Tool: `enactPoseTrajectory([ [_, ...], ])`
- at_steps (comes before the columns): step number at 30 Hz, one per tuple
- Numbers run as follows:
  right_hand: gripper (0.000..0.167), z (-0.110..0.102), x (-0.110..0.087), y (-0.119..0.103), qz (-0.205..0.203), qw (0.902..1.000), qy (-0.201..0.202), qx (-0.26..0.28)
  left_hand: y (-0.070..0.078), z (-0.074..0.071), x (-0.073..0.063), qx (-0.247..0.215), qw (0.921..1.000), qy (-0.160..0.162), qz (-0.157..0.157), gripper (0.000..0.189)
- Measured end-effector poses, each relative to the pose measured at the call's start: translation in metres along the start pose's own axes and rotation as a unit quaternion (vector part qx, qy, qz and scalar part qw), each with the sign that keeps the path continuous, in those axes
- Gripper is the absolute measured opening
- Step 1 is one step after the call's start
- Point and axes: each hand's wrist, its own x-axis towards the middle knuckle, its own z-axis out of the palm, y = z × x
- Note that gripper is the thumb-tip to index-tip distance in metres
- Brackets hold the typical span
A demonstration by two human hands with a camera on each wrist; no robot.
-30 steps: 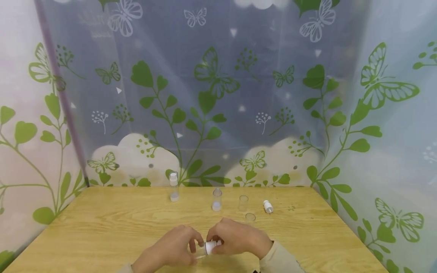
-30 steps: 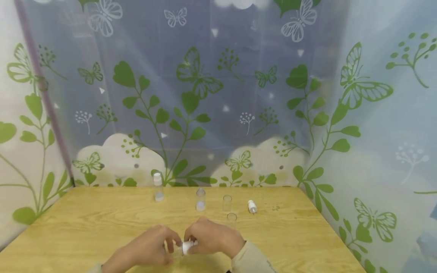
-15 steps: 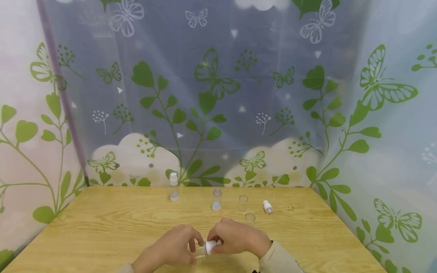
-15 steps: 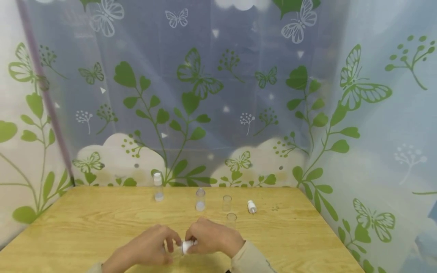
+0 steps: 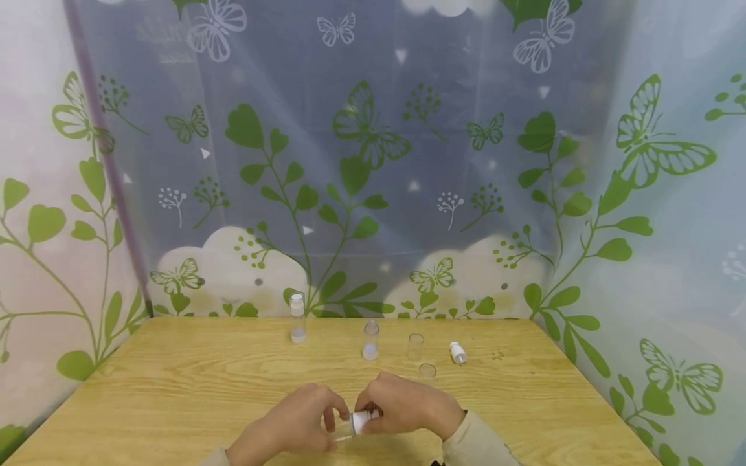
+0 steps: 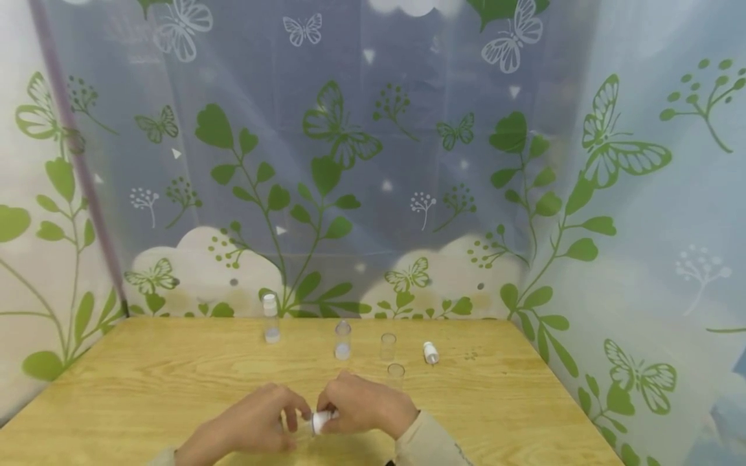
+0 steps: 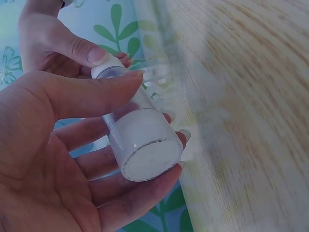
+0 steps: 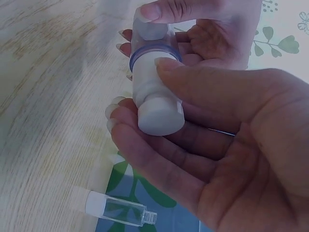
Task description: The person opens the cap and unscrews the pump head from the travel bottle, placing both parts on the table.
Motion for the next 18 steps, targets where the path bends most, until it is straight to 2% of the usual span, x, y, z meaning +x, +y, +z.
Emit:
enactPoseTrajectory([
  [9,0.008,0.0002,-0.0006,-0.0013,-0.005,0.9999,0.012,0.003,0.003,0.0005,-0.0006,0.004,1.0,0.005,0.006,0.034],
  [18,0.009,-0.0002,-0.0029,0.0011,-0.036,0.9991,0.021,0.011,0.0035,-0.0005,-0.0006,0.003,0.9999,0.004,0.012,0.032],
])
